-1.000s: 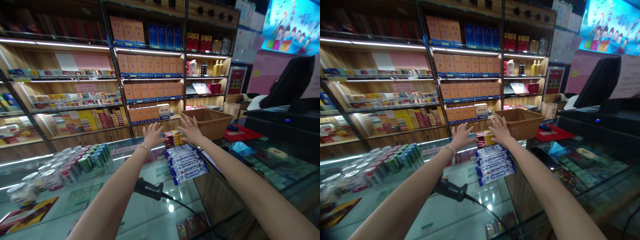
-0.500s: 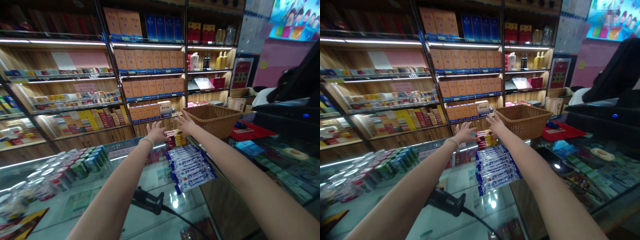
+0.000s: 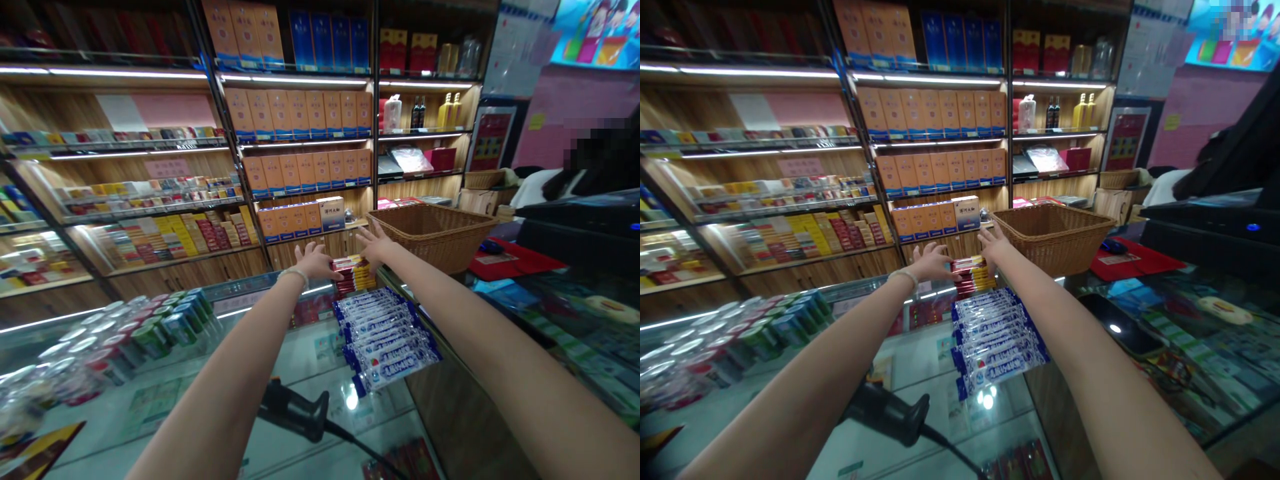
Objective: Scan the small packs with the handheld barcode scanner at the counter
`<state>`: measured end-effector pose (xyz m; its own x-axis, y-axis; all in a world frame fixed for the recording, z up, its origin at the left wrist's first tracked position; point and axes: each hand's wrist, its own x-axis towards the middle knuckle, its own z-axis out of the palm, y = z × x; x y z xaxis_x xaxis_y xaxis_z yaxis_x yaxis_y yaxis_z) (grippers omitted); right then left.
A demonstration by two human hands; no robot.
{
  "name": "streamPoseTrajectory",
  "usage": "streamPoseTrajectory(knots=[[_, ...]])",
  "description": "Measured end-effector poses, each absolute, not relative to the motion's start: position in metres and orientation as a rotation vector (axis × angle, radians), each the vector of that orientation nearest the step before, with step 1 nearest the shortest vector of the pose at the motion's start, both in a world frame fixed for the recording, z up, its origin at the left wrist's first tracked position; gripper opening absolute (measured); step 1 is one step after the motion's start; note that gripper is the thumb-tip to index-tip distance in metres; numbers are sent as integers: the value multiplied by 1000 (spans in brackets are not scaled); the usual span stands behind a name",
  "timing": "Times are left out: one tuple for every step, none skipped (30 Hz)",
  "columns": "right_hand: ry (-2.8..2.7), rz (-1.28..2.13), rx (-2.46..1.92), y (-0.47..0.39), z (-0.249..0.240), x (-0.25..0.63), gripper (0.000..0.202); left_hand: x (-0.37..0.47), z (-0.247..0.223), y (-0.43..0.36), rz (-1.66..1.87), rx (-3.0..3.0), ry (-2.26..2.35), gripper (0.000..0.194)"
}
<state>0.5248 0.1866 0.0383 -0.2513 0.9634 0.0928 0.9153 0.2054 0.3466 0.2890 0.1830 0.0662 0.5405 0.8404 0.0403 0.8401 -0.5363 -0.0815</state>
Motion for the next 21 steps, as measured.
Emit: streamPoseTrajectory(knots=[[2338,506,1831,186,38,525,51,289,65,184,-3,-2674,-1465,69],[2353,508,1833,186,38,525,49,290,64,184,-9,-2670,-1467,69],[2364,512,1830,185,37,526,48,290,64,184,-14,-2665,-1466,69],[2370,517,1822,184,37,526,48,291,63,183,-21,-2659,-1463,70],[2367,529,1814,183,38,526,50,291,63,183,-30,-2654,-1456,70],[2358,550,1807,181,38,525,53,291,64,181,-41,-2648,-1444,71],[2345,578,1799,178,40,525,56,291,65,179,-53,-2641,-1428,71],[2331,613,1792,174,42,524,60,290,66,177,-65,-2633,-1409,71],[2320,651,1783,170,44,523,65,289,69,174,-81,-2624,-1390,71],[2311,690,1774,165,47,522,69,288,71,171,-99,-2615,-1373,70],[2308,731,1764,159,51,521,73,287,74,168,-121,-2605,-1357,70],[2309,773,1758,154,55,519,77,285,77,165,-147,-2594,-1346,69],[2310,814,1759,148,60,517,80,283,81,161,-175,-2585,-1339,68],[2311,852,1766,142,65,515,82,281,84,158,-206,-2574,-1336,67],[2315,888,1776,136,71,512,83,278,88,155,-239,-2563,-1336,67],[2322,922,1785,130,76,509,84,275,91,151,-269,-2550,-1339,67],[2332,950,1792,124,81,506,84,271,95,147,-298,-2535,-1345,67],[2343,975,1798,119,86,502,86,267,99,144,-324,-2517,-1351,68],[2356,1000,1801,114,91,499,87,263,102,140,-352,-2496,-1354,69],[2372,1024,1807,109,96,495,87,258,106,136,-379,-2473,-1354,70],[2391,1043,1816,104,100,491,87,253,109,133,-404,-2452,-1353,71]])
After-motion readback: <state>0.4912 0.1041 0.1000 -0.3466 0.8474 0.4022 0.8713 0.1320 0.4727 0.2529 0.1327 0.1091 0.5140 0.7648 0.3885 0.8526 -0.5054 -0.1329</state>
